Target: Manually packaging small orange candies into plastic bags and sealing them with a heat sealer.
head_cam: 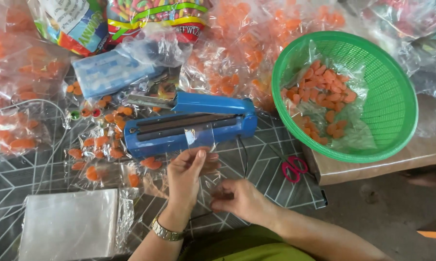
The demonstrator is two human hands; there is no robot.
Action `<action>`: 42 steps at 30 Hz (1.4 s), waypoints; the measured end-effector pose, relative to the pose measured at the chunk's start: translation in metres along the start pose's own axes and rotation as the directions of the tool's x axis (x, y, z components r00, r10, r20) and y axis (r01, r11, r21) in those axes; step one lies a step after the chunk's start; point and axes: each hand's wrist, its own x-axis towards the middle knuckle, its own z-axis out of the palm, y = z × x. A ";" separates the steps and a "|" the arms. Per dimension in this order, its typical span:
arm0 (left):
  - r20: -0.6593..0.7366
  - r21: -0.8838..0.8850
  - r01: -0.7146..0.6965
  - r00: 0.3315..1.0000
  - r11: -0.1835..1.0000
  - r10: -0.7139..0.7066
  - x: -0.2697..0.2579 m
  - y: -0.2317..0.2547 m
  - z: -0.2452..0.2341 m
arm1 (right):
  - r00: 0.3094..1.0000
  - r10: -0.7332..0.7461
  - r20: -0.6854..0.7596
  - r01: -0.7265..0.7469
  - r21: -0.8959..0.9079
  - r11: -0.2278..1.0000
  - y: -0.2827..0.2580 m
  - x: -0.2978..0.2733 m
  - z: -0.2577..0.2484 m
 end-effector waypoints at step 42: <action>0.151 0.300 -0.319 0.947 0.899 0.285 -0.023 0.027 -0.002 | 0.809 -0.177 -0.561 -0.177 -0.520 0.836 -0.133 -0.037 -0.157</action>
